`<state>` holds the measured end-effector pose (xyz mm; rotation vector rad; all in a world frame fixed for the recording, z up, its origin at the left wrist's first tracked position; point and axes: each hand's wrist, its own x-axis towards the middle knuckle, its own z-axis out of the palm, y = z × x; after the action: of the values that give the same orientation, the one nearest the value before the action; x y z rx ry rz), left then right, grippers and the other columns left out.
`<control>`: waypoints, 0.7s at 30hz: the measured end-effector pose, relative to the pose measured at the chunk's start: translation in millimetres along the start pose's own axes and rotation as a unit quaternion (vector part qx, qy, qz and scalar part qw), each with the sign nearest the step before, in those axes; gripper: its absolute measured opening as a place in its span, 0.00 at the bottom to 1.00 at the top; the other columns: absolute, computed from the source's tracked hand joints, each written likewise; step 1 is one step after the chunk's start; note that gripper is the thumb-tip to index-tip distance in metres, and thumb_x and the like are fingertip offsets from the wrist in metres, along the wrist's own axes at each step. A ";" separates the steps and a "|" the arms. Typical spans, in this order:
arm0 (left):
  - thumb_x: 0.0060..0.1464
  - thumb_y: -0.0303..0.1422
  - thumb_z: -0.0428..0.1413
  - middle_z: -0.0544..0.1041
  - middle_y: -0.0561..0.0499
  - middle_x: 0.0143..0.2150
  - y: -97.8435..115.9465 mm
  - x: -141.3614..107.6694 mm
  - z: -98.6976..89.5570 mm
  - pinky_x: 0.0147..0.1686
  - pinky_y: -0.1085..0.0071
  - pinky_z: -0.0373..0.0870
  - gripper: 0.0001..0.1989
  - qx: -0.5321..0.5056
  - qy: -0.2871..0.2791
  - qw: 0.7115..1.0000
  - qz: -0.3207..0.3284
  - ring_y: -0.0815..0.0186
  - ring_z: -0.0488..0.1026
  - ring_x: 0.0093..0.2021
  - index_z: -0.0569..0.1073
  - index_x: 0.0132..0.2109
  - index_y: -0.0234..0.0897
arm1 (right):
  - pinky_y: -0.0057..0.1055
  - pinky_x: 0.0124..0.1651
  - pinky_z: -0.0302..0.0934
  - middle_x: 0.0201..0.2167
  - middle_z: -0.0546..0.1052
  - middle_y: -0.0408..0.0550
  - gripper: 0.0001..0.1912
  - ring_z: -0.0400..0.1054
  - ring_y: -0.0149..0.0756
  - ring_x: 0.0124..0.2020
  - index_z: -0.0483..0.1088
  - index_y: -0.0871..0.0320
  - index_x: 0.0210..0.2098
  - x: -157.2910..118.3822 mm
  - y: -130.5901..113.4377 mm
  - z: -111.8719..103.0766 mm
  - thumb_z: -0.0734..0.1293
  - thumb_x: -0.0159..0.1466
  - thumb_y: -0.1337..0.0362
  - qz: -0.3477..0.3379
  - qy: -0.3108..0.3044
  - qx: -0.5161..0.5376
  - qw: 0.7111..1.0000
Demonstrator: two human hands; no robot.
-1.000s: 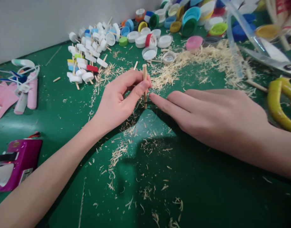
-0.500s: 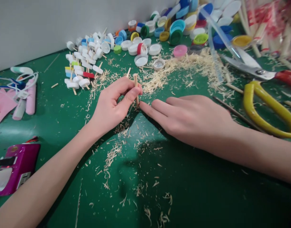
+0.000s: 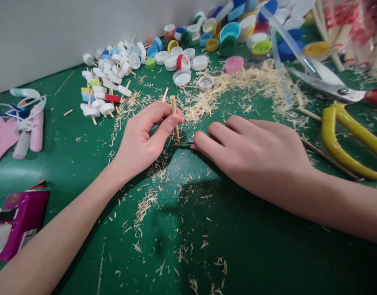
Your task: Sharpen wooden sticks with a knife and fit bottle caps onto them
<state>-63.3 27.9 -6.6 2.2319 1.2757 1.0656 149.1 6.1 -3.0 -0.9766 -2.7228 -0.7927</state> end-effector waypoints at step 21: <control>0.65 0.45 0.47 0.79 0.51 0.37 -2.4 0.9 2.6 0.40 0.66 0.75 0.16 0.025 0.013 0.999 0.015 0.65 0.76 0.38 0.72 0.36 0.42 | 0.32 0.23 0.37 0.22 0.68 0.43 0.12 0.58 0.31 0.21 0.70 0.61 0.42 1.6 -3.9 -3.5 0.57 0.65 0.75 0.007 -0.035 -0.011 0.999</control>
<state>-62.4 30.1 -9.4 2.2874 1.2981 1.0884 145.3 2.6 -1.2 -1.0472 -2.7683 -0.8035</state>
